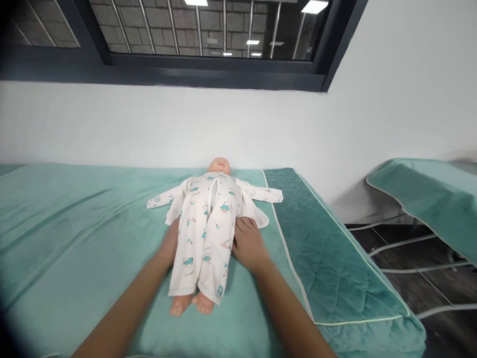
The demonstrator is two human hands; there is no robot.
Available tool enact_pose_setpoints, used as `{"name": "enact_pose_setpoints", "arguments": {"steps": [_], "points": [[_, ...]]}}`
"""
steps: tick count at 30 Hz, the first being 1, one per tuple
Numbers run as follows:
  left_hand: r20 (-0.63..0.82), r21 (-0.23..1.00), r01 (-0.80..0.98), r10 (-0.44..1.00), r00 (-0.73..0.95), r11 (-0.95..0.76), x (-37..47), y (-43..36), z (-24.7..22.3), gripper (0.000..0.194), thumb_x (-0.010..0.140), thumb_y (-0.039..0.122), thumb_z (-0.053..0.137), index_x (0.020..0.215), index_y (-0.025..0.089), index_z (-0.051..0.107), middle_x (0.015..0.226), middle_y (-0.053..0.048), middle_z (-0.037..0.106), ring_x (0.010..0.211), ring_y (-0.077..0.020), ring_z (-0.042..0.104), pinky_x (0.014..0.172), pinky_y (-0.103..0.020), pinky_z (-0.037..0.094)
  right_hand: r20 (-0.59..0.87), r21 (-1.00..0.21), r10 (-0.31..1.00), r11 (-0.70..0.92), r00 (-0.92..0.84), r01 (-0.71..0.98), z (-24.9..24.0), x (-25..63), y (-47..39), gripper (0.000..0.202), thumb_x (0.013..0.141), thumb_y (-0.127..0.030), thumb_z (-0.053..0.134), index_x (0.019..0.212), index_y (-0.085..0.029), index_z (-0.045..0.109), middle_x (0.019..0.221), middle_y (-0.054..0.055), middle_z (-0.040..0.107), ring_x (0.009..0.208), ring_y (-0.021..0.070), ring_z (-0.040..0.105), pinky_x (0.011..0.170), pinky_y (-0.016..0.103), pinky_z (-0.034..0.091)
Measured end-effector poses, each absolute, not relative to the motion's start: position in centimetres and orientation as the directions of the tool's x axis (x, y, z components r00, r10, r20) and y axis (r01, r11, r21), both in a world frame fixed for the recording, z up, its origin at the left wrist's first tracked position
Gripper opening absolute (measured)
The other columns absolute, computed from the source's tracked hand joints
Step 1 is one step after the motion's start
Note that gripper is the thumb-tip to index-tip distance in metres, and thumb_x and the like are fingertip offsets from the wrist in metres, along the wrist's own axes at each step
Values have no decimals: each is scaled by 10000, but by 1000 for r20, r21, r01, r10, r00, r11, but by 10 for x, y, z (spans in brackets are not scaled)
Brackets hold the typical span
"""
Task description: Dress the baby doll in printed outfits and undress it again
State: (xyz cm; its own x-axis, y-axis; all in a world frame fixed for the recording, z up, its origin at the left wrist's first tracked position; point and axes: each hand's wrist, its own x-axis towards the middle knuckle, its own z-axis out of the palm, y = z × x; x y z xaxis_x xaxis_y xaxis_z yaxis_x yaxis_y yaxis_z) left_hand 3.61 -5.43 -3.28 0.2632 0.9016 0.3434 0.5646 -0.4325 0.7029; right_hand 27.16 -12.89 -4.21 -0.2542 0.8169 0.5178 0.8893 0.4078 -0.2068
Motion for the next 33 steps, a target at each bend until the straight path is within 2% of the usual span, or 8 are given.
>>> {"name": "enact_pose_setpoints", "arguments": {"steps": [3,8,11,16,22,26,30,33], "points": [[373,543,679,866,332,-494,33,-55,-33,250,889,264,456,1045,185,635,1029,-100,659,979,-276,601,855,-417,490,529,-217,813,406,-242,888,-43,273,-129,207,890,-211,501,1015,-152,655,993,117,623,989,275,487,911,418,375],[468,271,750,763,445,-603,20,-69,-33,173,879,198,453,884,185,625,919,-105,617,877,-273,556,777,-404,459,536,-231,812,405,-232,884,-45,276,-129,172,904,-194,473,961,-160,632,977,108,622,958,259,494,874,393,375],[492,189,758,729,477,-624,12,-81,-35,140,869,152,471,838,190,602,886,-97,595,857,-266,529,753,-389,441,521,-218,820,395,-236,892,-45,276,-130,160,895,-166,472,941,-163,625,968,102,627,921,245,499,836,373,375],[446,190,783,763,469,-592,10,-89,-37,162,875,123,467,822,198,600,861,-84,589,841,-261,512,739,-382,434,502,-212,832,383,-236,899,-47,275,-130,125,857,-160,489,858,-181,612,902,86,626,856,232,504,761,342,375],[423,211,788,781,459,-578,11,-85,-38,176,898,167,462,836,205,622,902,-93,599,861,-262,518,759,-385,431,501,-247,834,395,-233,885,-49,273,-130,112,850,-184,499,795,-193,595,789,52,610,746,202,524,680,305,384],[407,239,806,809,424,-542,10,-84,-38,207,876,149,463,827,219,651,940,-91,629,904,-265,540,768,-389,417,490,-285,848,376,-204,882,-46,272,-132,116,853,-164,496,816,-195,601,814,45,628,754,192,550,672,291,383],[401,269,833,843,360,-483,8,-83,-37,242,885,169,439,761,216,642,873,-74,665,890,-259,563,751,-387,397,503,-455,864,276,-11,847,-43,273,-135,181,921,-192,447,804,-203,585,795,16,610,717,160,546,648,273,366],[429,384,819,867,251,-427,7,-81,-38,254,896,200,423,768,210,641,821,-53,683,852,-244,590,751,-377,403,531,-642,816,212,228,737,-44,278,-135,248,968,-301,437,786,-205,577,756,-1,590,700,151,540,671,271,384]]}}
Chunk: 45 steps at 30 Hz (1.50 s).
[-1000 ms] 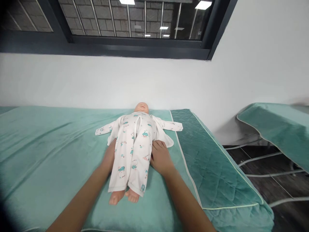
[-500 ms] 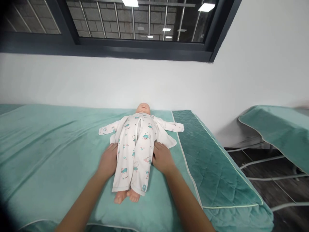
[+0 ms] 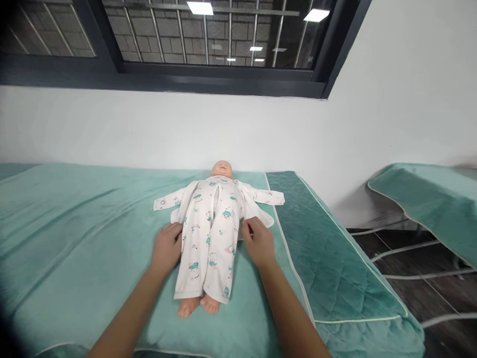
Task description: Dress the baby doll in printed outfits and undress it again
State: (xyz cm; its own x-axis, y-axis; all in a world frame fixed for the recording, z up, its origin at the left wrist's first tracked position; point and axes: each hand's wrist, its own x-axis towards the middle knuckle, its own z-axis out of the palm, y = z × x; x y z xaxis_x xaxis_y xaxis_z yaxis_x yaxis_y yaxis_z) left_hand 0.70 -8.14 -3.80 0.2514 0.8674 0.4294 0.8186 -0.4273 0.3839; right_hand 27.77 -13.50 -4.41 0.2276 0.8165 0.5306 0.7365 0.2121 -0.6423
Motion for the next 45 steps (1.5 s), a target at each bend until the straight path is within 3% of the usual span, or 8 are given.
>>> {"name": "enact_pose_setpoints", "arguments": {"steps": [5,15,20,26,31,35,39,45], "points": [[461,588,734,886,41,-340,5,-74,-42,266,884,218,423,946,205,681,974,-57,719,928,-237,627,841,-371,448,490,-769,716,86,498,633,-49,303,-123,255,936,-381,468,901,-188,631,860,42,656,803,191,586,747,306,432],[507,508,818,861,-31,-270,5,-66,-47,197,864,213,473,951,190,648,935,-83,658,933,-272,569,864,-421,448,358,-495,801,-273,480,825,-54,340,-114,267,854,-416,536,939,-198,663,938,107,657,862,255,574,699,338,368],[514,479,844,856,-47,-241,5,-66,-48,171,858,217,486,917,200,645,959,-89,654,952,-285,557,870,-435,443,374,-628,774,-194,511,754,-53,335,-116,197,821,-380,539,889,-207,606,838,48,643,776,222,565,678,320,372],[500,472,854,864,-57,-217,5,-66,-49,168,871,225,484,914,203,645,969,-88,655,962,-289,557,863,-436,442,303,-919,734,56,607,391,-59,341,-116,355,748,-318,560,1078,-186,562,851,24,653,660,163,528,620,279,393],[509,480,850,858,-68,-217,6,-68,-48,177,883,227,478,935,198,644,983,-96,653,945,-290,553,859,-436,440,238,-963,769,266,593,41,-29,320,-112,451,764,-342,586,1190,-196,554,908,38,677,674,164,593,600,275,446],[525,495,841,847,-88,-220,5,-67,-50,176,880,223,479,951,195,637,1003,-100,655,970,-293,557,866,-435,438,490,-865,796,392,355,314,15,281,-118,378,893,-284,481,1261,-240,555,1151,75,682,975,218,663,813,362,524],[513,506,834,854,-88,-219,4,-68,-51,172,889,229,470,947,197,629,1003,-99,652,962,-292,553,861,-435,437,538,-530,834,450,-126,719,26,249,-129,435,912,-124,390,1268,-266,596,1294,47,650,1216,225,584,1029,427,462],[511,522,823,854,-93,-223,5,-69,-48,169,902,231,461,931,202,625,1002,-95,641,952,-289,546,870,-437,433,571,-461,807,465,-149,756,14,239,-148,367,975,-170,387,1288,-273,547,1306,46,628,1224,209,569,999,403,499]]}}
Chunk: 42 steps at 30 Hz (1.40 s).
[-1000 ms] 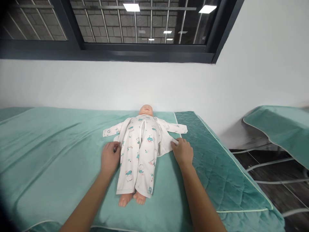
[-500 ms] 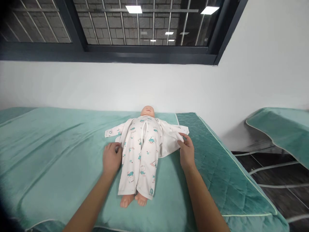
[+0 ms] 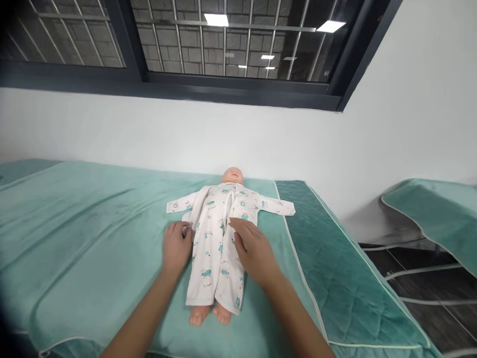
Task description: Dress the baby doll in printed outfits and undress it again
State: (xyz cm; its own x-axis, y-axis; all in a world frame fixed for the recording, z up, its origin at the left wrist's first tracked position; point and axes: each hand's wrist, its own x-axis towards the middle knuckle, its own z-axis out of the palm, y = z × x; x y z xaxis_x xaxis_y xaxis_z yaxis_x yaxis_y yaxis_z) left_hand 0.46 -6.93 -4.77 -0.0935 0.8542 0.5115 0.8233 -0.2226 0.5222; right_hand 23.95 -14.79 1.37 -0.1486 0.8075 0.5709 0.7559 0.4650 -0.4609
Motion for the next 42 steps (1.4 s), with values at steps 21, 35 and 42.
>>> {"name": "enact_pose_setpoints", "arguments": {"steps": [21,35,42], "points": [[496,488,861,857,-138,-144,7,-71,-46,170,905,228,473,982,189,620,1032,-87,644,998,-283,550,893,-421,436,437,-472,881,395,-180,788,27,233,-140,192,972,-294,484,817,-229,577,819,6,595,787,167,553,710,298,399],[476,480,869,868,-143,-120,8,-72,-46,167,912,225,462,964,204,619,1045,-86,657,995,-282,568,838,-407,420,220,-487,943,-115,249,866,61,243,-4,227,896,-386,504,894,-173,582,865,120,659,815,256,602,683,324,391],[455,475,874,879,-146,-101,10,-72,-45,170,915,217,456,960,207,619,1042,-81,660,995,-281,568,846,-413,415,208,-510,963,-44,173,859,71,249,18,158,819,-229,504,662,-214,514,711,57,619,683,194,549,599,290,339]]}}
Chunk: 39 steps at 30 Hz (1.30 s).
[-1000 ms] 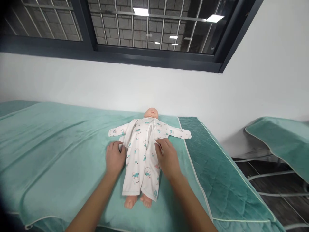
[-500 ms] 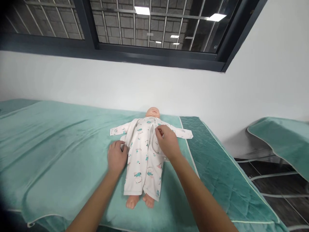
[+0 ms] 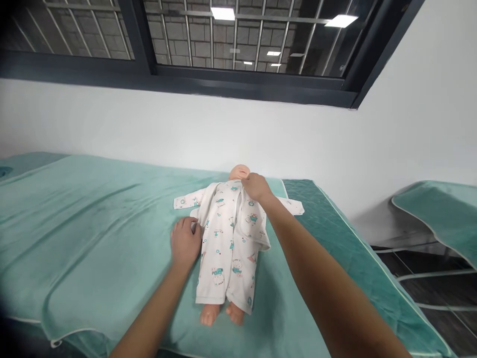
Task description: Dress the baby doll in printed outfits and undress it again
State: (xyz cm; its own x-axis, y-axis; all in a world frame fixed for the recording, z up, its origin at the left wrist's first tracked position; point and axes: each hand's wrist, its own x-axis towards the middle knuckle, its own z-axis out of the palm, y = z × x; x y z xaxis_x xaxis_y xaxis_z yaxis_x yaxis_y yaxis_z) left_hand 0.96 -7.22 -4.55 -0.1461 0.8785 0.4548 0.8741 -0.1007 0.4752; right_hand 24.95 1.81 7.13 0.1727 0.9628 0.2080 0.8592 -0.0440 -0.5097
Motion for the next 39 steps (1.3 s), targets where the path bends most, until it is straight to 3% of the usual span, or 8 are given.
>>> {"name": "enact_pose_setpoints", "arguments": {"steps": [6,11,16,18,21,25,29,39], "points": [[447,466,879,884,-137,-100,10,-74,-44,160,906,213,464,955,213,617,1054,-82,658,996,-282,564,828,-408,413,321,-560,932,47,165,827,56,230,-2,195,899,-339,452,802,-220,573,765,35,631,703,197,554,649,309,398],[457,474,873,880,-131,-116,10,-74,-43,162,911,216,462,948,211,619,1046,-68,662,999,-273,558,833,-409,412,479,-574,867,188,140,797,35,223,-38,335,961,-393,401,1090,-203,645,1131,107,623,1100,244,548,976,390,422],[460,468,876,878,-129,-117,10,-72,-44,159,904,215,469,940,213,625,1044,-66,669,996,-278,562,840,-415,408,549,-487,836,339,-19,805,6,216,-90,530,991,-399,393,1482,-200,388,1546,117,389,1455,277,290,1178,517,253],[461,473,873,878,-130,-119,10,-71,-43,160,903,215,470,939,212,626,1047,-67,669,1001,-278,565,848,-414,411,521,-476,853,335,-47,813,-5,211,-113,590,1000,-402,389,1549,-226,263,1627,81,241,1516,274,142,1205,554,185],[465,476,871,875,-131,-122,11,-72,-43,169,906,217,465,953,211,627,1051,-75,668,1007,-282,569,858,-415,417,480,-521,874,350,-71,779,-16,206,-143,617,1009,-385,393,1574,-298,162,1650,26,159,1529,253,72,1218,561,169],[474,470,874,871,-127,-128,11,-73,-43,172,910,224,463,964,209,626,1042,-79,666,1009,-283,573,869,-419,422,442,-598,893,368,-90,712,-25,207,-176,614,1004,-343,425,1564,-358,174,1623,6,258,1520,252,137,1220,580,185],[463,477,872,875,-140,-112,11,-72,-44,175,907,228,467,966,202,629,1050,-90,660,1017,-286,576,865,-416,428,487,-669,873,358,19,651,-32,219,-195,514,991,-298,451,1495,-332,356,1559,46,380,1460,247,316,1178,525,336],[465,451,891,866,-186,-51,10,-71,-43,341,926,335,455,1155,146,623,1225,-142,604,1156,-333,511,961,-468,424,484,-663,855,221,185,715,-62,257,-187,348,960,-235,448,1296,-252,540,1314,93,574,1244,252,525,1040,492,460]]}}
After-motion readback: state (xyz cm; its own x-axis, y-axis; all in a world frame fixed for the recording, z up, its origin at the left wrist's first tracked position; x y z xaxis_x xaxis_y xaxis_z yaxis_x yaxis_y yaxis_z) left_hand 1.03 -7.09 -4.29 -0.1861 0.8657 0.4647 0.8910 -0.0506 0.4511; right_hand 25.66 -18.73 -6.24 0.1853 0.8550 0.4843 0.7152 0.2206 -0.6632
